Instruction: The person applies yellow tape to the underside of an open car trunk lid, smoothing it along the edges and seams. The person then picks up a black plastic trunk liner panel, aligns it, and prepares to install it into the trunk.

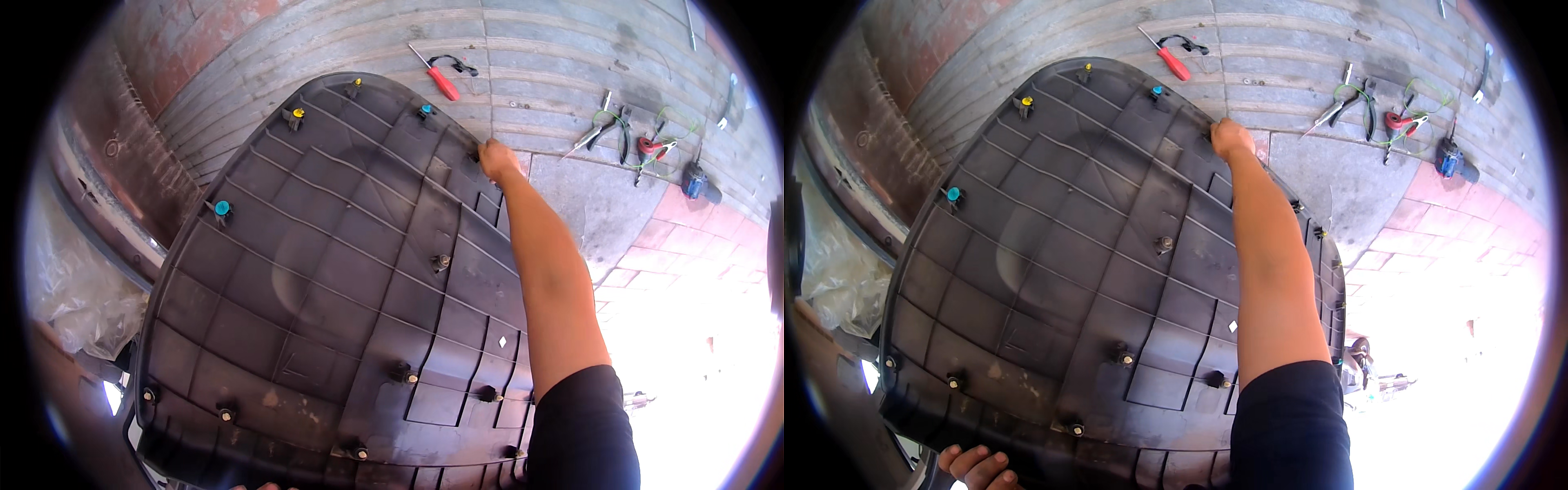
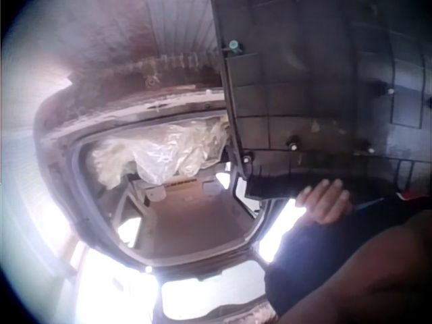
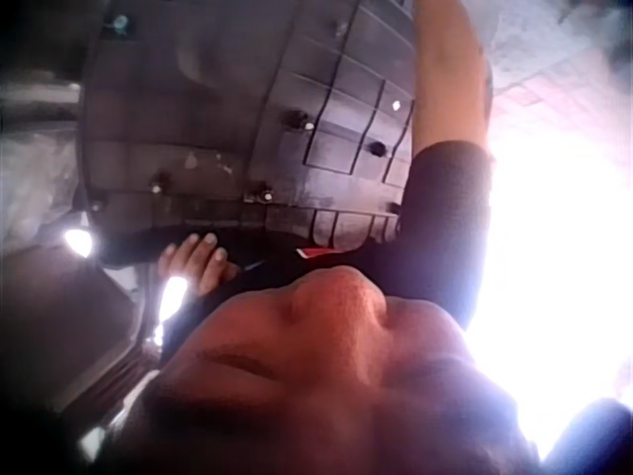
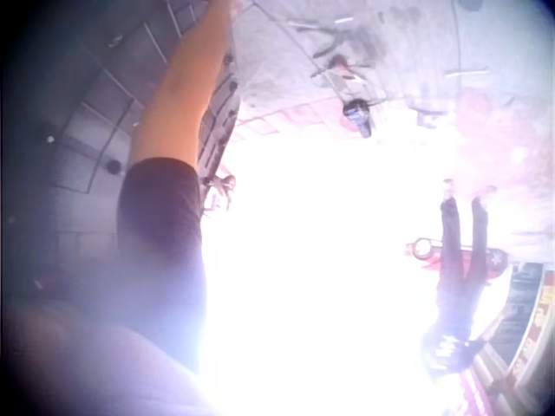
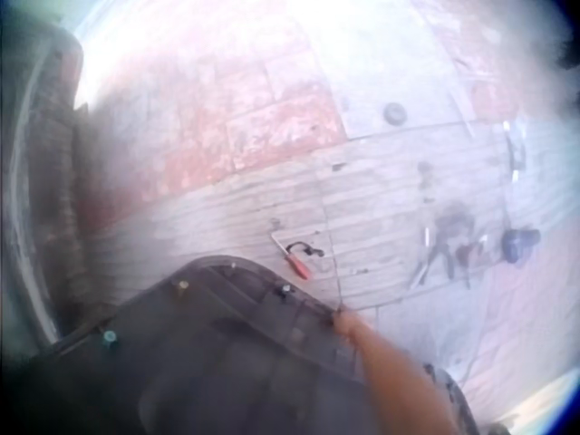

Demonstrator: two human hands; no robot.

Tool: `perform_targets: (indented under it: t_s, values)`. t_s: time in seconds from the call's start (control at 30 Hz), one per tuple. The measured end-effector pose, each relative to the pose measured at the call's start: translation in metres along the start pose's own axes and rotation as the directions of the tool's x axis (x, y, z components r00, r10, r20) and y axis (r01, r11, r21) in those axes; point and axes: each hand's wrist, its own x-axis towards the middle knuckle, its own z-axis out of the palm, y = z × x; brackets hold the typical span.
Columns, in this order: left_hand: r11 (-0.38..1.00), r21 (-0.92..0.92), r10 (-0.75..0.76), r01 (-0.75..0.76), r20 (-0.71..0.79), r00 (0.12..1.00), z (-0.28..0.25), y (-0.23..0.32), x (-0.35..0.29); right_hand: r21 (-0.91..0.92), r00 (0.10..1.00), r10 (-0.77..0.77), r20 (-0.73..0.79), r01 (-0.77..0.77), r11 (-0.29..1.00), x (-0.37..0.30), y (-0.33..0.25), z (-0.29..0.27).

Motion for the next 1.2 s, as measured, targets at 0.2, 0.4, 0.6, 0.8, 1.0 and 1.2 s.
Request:
perform_targets:
  t_s: [0.2, 0.4, 0.6, 0.8, 1.0, 1.2]
  values:
    - [0.995, -0.072, -0.072, 0.065, -0.093, 0.993, 0.011, 0.004, -0.008, 0.673, 0.936, 0.166, 0.312, -0.341, 0.657, -0.013, 0.015, -0.003]
    - [0.991, 0.031, 0.123, -0.127, 0.108, 0.987, -0.015, -0.009, 0.009, 0.563, 0.996, 0.093, 0.000, -0.077, 0.823, -0.028, 0.022, -0.011]
    - [0.994, 0.034, 0.098, -0.104, 0.146, 0.984, -0.021, -0.003, 0.009, 0.340, 0.979, 0.205, -0.011, -0.189, 0.921, -0.019, -0.016, -0.001]
    - [1.000, -0.015, -0.010, 0.012, 0.171, 0.985, -0.025, 0.007, 0.018, -0.260, 0.987, -0.088, -0.133, 0.051, 0.964, -0.005, 0.003, 0.033]
    - [0.997, -0.019, -0.079, 0.081, 0.105, 0.991, -0.022, 0.011, 0.015, 0.129, 0.888, 0.378, -0.262, -0.355, 0.926, -0.028, -0.044, 0.022]
    - [0.997, 0.037, -0.059, 0.064, -0.121, 0.991, 0.008, 0.005, -0.003, -0.063, 0.910, 0.329, -0.252, -0.355, 0.933, -0.030, -0.031, 0.022]
